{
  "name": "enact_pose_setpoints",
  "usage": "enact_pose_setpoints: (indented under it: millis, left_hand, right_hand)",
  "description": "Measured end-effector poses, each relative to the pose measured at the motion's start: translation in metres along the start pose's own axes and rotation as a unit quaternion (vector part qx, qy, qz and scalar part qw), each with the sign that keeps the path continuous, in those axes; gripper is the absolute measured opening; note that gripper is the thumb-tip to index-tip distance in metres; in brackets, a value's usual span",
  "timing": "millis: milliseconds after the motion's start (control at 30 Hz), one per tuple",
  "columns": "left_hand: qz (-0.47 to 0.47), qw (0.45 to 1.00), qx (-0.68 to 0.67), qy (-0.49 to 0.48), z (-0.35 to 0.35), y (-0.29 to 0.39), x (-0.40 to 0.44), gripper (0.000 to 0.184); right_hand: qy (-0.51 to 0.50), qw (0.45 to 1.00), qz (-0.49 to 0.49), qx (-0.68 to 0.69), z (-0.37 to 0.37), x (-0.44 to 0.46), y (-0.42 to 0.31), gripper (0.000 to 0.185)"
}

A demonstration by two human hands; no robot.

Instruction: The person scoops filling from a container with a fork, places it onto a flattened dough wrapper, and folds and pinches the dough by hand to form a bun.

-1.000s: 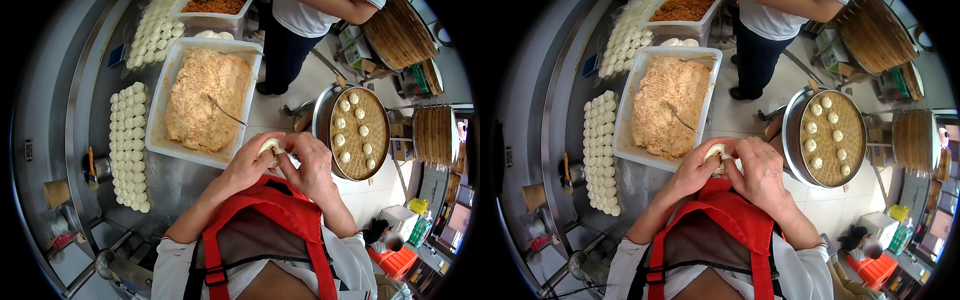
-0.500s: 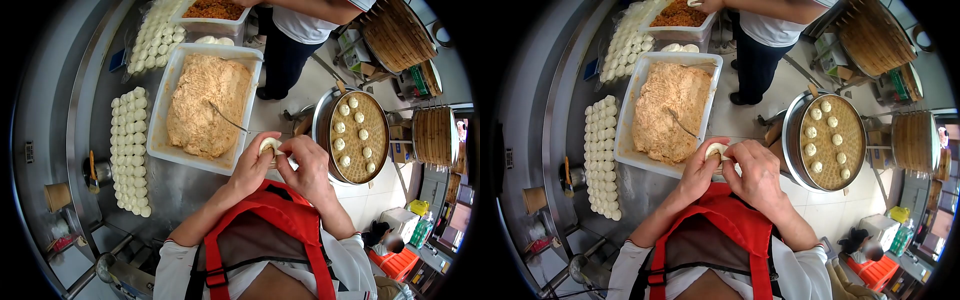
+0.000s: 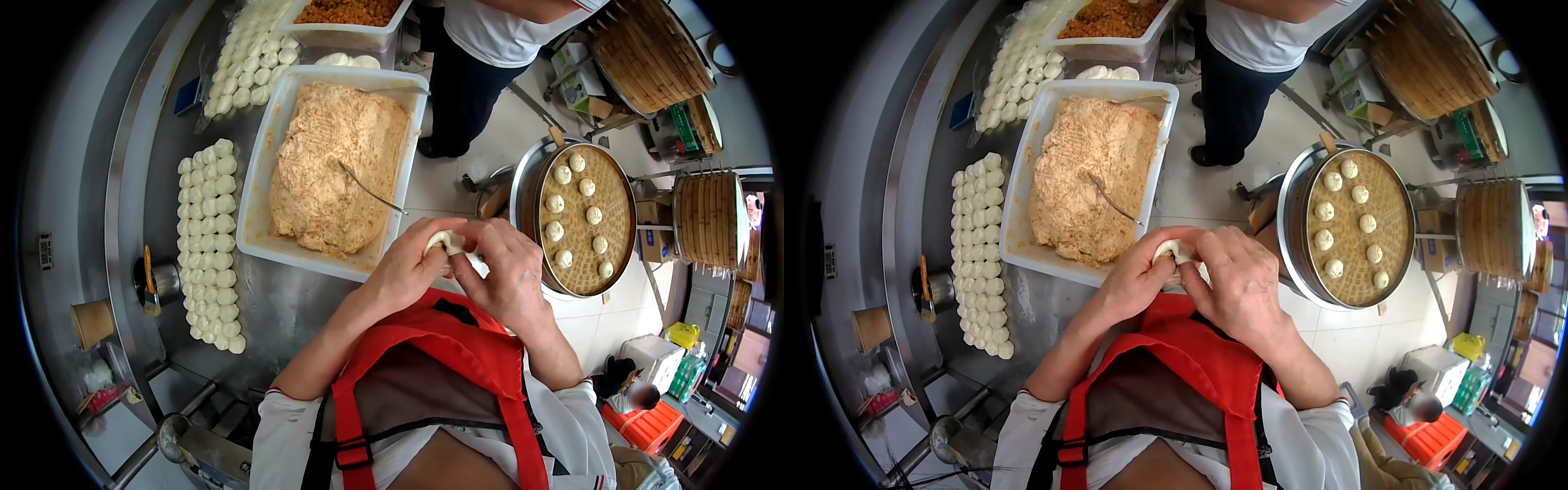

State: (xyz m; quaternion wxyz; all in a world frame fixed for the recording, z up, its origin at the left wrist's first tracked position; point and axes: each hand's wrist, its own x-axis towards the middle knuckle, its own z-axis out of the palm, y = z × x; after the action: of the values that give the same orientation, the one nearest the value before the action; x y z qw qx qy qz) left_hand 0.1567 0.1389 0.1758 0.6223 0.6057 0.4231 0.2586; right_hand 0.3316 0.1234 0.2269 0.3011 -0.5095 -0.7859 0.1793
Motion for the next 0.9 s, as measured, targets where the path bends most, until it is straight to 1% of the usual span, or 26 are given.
enact_pose_setpoints:
  millis: [33,133,167,233,333,367,400,467,533,567,633,767,867,900]
  left_hand:
    - [0.001,1.0,0.026,-0.006,-0.002,0.001,0.0,0.047]
    - [0.089,0.996,-0.016,-0.01,-0.006,-0.013,0.001,0.044]
    - [0.05,0.996,-0.078,0.007,-0.005,-0.013,0.001,0.046]
    - [-0.027,0.978,-0.201,0.041,-0.002,-0.003,0.002,0.053]
    - [-0.037,0.959,-0.27,0.081,0.002,-0.012,0.005,0.062]
    - [-0.007,0.971,-0.213,0.113,0.01,-0.019,0.006,0.067]
    - [-0.001,0.97,-0.203,0.133,0.016,-0.021,0.006,0.068]
    - [-0.024,0.941,-0.317,0.117,0.019,-0.02,0.002,0.067]
    - [-0.025,0.918,-0.377,0.118,0.019,-0.016,0.004,0.07]
    - [-0.025,0.906,-0.406,0.118,0.02,-0.015,0.006,0.072]
    - [-0.024,0.914,-0.385,0.129,0.022,-0.011,0.01,0.075]
    - [-0.057,0.935,-0.328,0.124,0.023,-0.009,0.013,0.079]
    - [-0.067,0.957,-0.27,0.086,0.022,-0.006,0.016,0.082]
    - [-0.07,0.957,-0.264,0.097,0.021,-0.004,0.015,0.083]
  right_hand:
    - [-0.007,1.0,0.008,-0.011,-0.002,0.003,-0.003,0.021]
    - [-0.014,0.999,-0.036,-0.016,0.002,0.002,0.003,0.023]
    - [-0.009,1.0,-0.028,-0.007,0.004,0.0,0.005,0.023]
    - [0.002,1.0,-0.015,0.01,0.007,-0.003,0.009,0.023]
    - [-0.003,0.999,0.011,0.049,0.007,-0.003,0.007,0.022]
    - [-0.006,0.998,0.017,0.059,0.008,-0.003,0.005,0.022]
    - [-0.009,0.997,0.022,0.069,0.009,-0.003,0.003,0.022]
    - [-0.009,0.996,0.031,0.089,0.01,-0.002,0.0,0.022]
    - [-0.003,0.993,0.044,0.109,0.01,-0.002,-0.002,0.023]
    - [-0.013,0.995,0.04,0.093,0.008,-0.001,-0.004,0.024]
    - [-0.031,0.997,0.034,0.059,0.001,0.003,-0.007,0.026]
    - [-0.012,0.998,-0.002,0.069,-0.002,-0.004,0.001,0.026]
    - [0.002,0.997,-0.012,0.073,-0.009,-0.007,0.003,0.024]
    - [0.016,0.997,-0.02,0.075,-0.008,-0.008,0.006,0.026]
